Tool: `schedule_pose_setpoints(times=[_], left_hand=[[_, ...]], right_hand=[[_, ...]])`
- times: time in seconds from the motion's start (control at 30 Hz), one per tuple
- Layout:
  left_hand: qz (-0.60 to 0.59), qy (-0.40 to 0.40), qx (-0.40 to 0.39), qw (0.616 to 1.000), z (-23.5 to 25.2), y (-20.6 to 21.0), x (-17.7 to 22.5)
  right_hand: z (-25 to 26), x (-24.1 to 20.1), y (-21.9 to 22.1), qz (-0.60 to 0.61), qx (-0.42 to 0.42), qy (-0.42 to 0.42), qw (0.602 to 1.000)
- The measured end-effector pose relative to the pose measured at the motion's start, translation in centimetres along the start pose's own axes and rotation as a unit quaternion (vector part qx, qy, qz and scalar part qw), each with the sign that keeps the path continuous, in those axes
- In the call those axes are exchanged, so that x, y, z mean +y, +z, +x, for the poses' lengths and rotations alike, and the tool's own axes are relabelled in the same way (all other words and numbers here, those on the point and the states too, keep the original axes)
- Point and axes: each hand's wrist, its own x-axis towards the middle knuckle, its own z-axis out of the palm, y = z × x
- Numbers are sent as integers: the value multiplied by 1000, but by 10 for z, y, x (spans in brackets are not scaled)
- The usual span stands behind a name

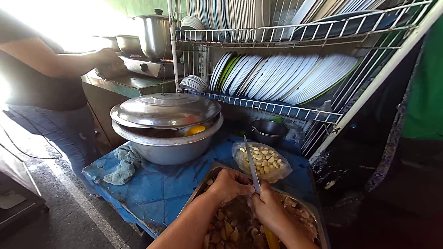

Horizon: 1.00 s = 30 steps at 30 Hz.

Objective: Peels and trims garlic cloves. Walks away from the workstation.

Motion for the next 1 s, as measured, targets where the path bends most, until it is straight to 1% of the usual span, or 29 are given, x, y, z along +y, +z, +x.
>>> schedule_pose_setpoints(times=[0.1, 0.17, 0.3, 0.37, 0.43, 0.53, 0.6, 0.67, 0.73, 0.8, 0.9, 0.93, 1.0], left_hand=[[3, 10, -9, 1000, 0, -2, 0], [-4, 15, -21, 1000, 0, -4, 2], [-69, 13, -72, 995, -4, -10, 6], [-101, 0, -77, 992, -5, -10, 8], [-112, -7, -63, 992, -3, -11, 6], [-109, -24, -18, 994, -1, -11, 3], [-118, -34, 2, 992, 0, -10, 3], [-113, -31, 8, 993, 0, -10, 3], [-72, -25, -2, 997, -2, -10, 4], [-22, -14, -22, 999, -3, -11, 4], [-25, 10, -46, 999, -2, -12, 2], [-32, 14, -47, 998, -2, -11, 2], [-31, 15, -39, 999, -1, -11, 2]], right_hand=[[0, -2, -3, 9, 0, 3, 1000], [0, -2, -6, 16, 15, 13, 1000], [2, 2, -11, 66, 61, 24, 996], [3, 3, -12, 85, 76, 21, 993], [3, 3, -12, 91, 74, 31, 993], [3, 1, -12, 87, 76, 58, 992], [5, 4, -12, 90, 90, 53, 991], [5, 6, -14, 116, 100, 27, 988], [3, 6, -15, 170, 85, -6, 982], [1, 5, -15, 203, 33, -15, 978], [0, 3, -16, 168, -45, 7, 985], [1, 3, -15, 156, -55, 7, 986], [1, 4, -14, 157, -50, -7, 986]])
